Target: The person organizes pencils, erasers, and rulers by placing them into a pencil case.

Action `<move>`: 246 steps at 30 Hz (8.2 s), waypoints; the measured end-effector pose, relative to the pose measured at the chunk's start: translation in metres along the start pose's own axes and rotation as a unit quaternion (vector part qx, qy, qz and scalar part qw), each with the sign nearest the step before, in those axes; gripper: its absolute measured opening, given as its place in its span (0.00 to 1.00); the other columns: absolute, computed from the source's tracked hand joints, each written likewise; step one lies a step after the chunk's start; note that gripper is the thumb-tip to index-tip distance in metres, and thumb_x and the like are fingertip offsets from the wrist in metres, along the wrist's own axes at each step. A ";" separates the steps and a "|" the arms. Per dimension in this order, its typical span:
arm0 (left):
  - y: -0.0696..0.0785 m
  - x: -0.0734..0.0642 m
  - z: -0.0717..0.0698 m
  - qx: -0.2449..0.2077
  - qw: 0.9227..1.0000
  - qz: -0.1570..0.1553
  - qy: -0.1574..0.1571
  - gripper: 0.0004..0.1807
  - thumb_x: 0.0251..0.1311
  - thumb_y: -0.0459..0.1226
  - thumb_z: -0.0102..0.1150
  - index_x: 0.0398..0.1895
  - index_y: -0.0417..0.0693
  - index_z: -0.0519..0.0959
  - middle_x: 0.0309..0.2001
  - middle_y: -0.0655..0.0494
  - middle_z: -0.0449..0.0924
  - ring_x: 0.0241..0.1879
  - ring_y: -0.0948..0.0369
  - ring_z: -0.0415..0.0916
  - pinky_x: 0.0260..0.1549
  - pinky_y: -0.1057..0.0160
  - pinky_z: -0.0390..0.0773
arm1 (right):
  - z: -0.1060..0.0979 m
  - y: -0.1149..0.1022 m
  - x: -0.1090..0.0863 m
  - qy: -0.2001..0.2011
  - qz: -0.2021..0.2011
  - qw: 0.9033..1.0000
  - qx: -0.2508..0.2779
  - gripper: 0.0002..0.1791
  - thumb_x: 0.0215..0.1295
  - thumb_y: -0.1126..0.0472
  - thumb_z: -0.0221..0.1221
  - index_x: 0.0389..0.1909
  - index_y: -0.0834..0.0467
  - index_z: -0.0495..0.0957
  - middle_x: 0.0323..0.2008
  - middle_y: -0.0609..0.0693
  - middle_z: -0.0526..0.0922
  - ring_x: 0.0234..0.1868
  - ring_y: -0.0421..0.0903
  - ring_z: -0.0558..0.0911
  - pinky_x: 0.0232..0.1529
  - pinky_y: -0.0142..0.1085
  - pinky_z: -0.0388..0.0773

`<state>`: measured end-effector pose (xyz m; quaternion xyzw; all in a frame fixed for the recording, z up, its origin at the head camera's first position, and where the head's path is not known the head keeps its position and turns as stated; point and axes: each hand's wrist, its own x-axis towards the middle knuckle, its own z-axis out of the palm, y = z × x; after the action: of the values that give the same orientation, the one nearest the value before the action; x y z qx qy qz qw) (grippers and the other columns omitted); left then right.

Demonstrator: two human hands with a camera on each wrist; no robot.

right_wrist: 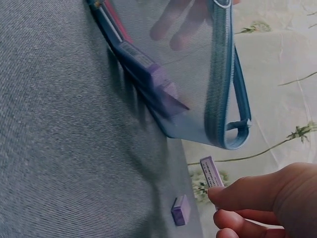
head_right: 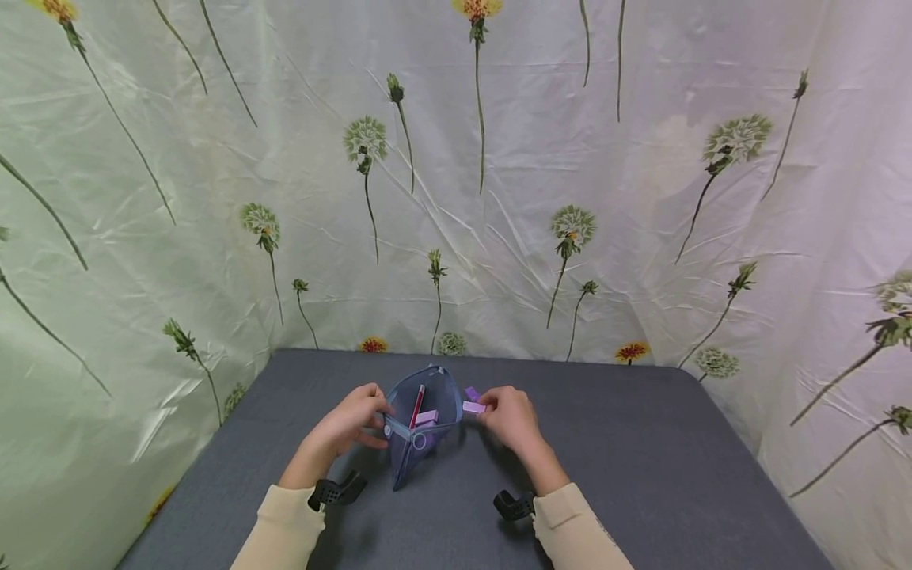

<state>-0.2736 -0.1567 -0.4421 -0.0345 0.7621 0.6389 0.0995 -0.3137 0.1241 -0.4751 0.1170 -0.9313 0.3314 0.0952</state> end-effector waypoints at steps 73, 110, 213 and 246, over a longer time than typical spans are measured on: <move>0.002 -0.004 -0.001 0.057 0.997 0.034 0.029 0.10 0.67 0.31 0.54 0.29 0.42 0.65 0.34 0.42 0.69 0.29 0.49 0.72 0.27 0.45 0.85 | -0.014 -0.040 0.026 0.031 -0.015 0.999 0.021 0.08 0.61 0.61 0.68 0.41 0.50 0.88 0.27 0.40 0.84 0.29 0.39 0.80 0.31 0.40 0.78; 0.000 -0.002 -0.004 0.043 0.999 0.020 0.013 0.10 0.69 0.32 0.54 0.30 0.41 0.66 0.36 0.43 0.70 0.28 0.51 0.73 0.27 0.48 0.86 | 0.015 0.009 0.032 0.017 0.040 0.998 0.037 0.15 0.59 0.63 0.69 0.48 0.57 0.86 0.28 0.45 0.84 0.24 0.41 0.77 0.28 0.40 0.74; 0.001 -0.005 0.008 0.022 0.999 0.034 -0.027 0.11 0.74 0.35 0.51 0.32 0.41 0.64 0.34 0.44 0.67 0.25 0.56 0.68 0.29 0.45 0.85 | -0.013 -0.008 0.013 0.080 0.004 0.996 0.041 0.08 0.54 0.61 0.73 0.36 0.53 0.87 0.22 0.40 0.79 0.24 0.41 0.75 0.30 0.39 0.70; -0.002 0.001 0.014 0.004 0.999 0.029 -0.030 0.11 0.74 0.36 0.52 0.33 0.41 0.65 0.35 0.45 0.67 0.29 0.54 0.70 0.29 0.47 0.86 | -0.002 -0.052 0.003 -0.061 -0.075 0.995 0.034 0.07 0.56 0.64 0.71 0.36 0.53 0.87 0.21 0.40 0.76 0.22 0.39 0.73 0.24 0.34 0.69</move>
<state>-0.2733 -0.1434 -0.4463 0.0072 0.7619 0.6394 0.1033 -0.3014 0.0860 -0.4422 0.2096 -0.9123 0.3469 0.0587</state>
